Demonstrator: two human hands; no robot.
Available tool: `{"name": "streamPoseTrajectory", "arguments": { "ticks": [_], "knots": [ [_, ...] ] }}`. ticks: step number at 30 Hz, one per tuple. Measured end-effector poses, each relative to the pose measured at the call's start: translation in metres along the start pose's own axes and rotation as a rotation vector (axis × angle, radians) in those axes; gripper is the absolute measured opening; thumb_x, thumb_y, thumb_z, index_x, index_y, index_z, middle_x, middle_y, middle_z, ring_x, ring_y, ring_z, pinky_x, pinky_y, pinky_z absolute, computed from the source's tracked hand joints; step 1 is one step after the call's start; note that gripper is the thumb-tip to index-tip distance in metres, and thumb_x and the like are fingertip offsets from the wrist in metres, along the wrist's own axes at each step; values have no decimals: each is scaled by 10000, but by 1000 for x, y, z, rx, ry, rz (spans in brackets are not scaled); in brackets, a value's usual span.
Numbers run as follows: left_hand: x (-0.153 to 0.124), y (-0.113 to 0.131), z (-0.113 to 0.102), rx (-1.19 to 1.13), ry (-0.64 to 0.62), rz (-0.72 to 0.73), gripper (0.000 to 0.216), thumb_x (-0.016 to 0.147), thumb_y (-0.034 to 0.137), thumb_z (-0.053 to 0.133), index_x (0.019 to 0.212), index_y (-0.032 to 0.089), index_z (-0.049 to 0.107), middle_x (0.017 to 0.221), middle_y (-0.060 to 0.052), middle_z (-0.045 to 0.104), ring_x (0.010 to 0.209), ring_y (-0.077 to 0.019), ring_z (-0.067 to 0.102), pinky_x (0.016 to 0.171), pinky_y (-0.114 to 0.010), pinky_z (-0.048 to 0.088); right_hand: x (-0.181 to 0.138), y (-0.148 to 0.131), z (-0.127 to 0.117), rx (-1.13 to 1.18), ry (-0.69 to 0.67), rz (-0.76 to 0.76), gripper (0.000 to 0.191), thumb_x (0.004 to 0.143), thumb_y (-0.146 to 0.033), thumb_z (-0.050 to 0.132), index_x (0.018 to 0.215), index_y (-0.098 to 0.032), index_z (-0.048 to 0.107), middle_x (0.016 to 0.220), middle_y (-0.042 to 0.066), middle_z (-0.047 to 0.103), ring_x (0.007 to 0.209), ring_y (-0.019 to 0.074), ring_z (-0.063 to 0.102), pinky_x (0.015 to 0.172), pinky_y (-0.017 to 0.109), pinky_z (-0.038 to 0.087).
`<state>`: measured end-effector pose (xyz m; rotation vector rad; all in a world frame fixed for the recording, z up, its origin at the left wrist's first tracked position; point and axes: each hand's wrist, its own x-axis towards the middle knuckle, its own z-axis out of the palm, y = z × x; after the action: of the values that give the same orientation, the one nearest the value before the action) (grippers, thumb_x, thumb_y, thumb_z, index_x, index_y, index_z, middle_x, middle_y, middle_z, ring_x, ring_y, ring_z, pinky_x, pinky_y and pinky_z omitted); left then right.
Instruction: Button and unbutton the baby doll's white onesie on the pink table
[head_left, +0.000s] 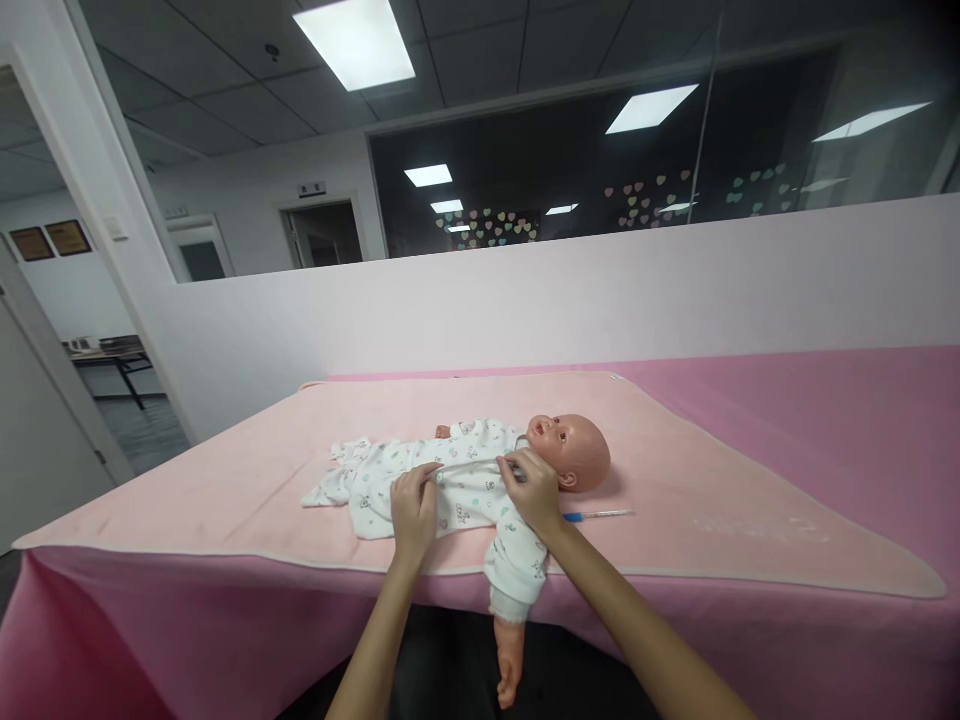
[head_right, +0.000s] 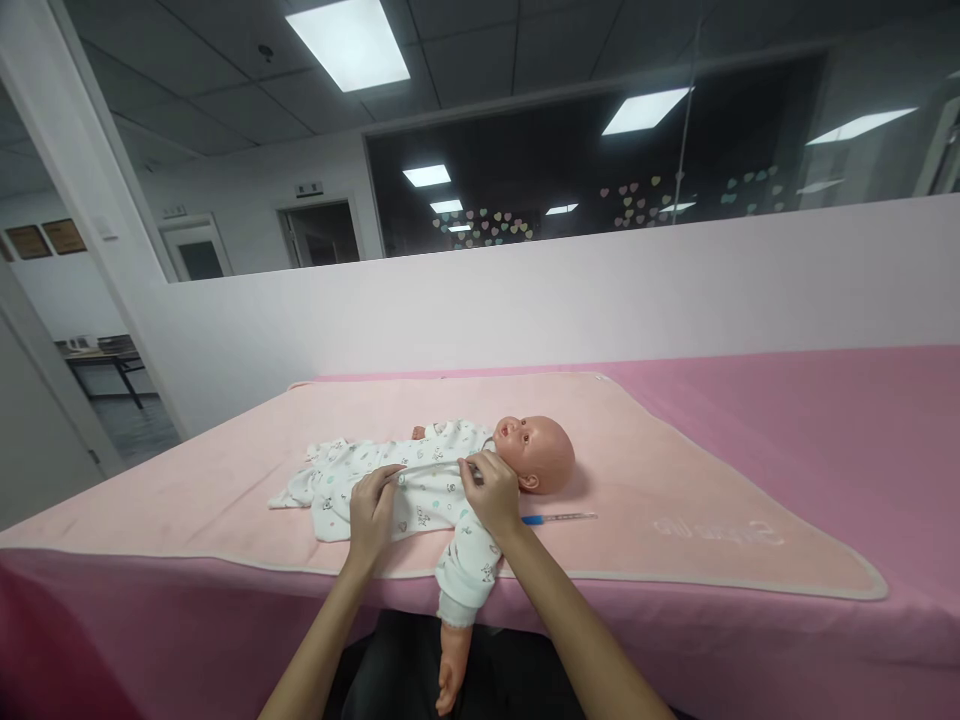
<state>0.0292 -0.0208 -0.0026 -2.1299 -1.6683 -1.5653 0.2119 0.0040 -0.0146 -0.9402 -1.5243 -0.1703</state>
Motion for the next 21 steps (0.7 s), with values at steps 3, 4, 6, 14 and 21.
{"name": "streamPoseTrajectory", "arguments": {
  "ticks": [3,4,6,14,21],
  "knots": [
    [0,2,0,59,-52,36,244,817,273,393,978,225,569,974,-21,626,932,-207,520,847,-366,338,0,0,0,-4,-3,1,193,824,-245,478,667,-176,565,628,15,588,604,117,522,603,223,392],
    [-1,3,0,78,-63,43,239,816,287,404,980,224,567,974,-22,626,932,-208,520,850,-368,333,0,0,0,-4,-3,1,195,825,-246,477,667,-176,566,629,16,588,604,117,522,603,224,392],
    [-1,4,0,96,-64,43,225,825,297,403,960,221,566,963,-19,629,922,-201,522,848,-363,330,0,0,0,-3,-4,3,196,825,-247,476,667,-176,568,630,16,589,604,117,522,604,224,392],
    [0,3,-1,79,-37,45,231,853,323,372,930,230,569,941,-16,634,904,-194,537,832,-346,344,0,0,0,5,-8,16,200,827,-253,474,668,-176,569,634,18,589,603,116,522,600,226,394],
    [0,4,0,77,-19,47,232,857,333,377,911,228,577,940,-19,639,900,-191,543,820,-345,353,-1,0,0,6,-5,15,210,827,-264,468,666,-181,573,627,18,587,596,118,523,593,229,400]
  ]
}}
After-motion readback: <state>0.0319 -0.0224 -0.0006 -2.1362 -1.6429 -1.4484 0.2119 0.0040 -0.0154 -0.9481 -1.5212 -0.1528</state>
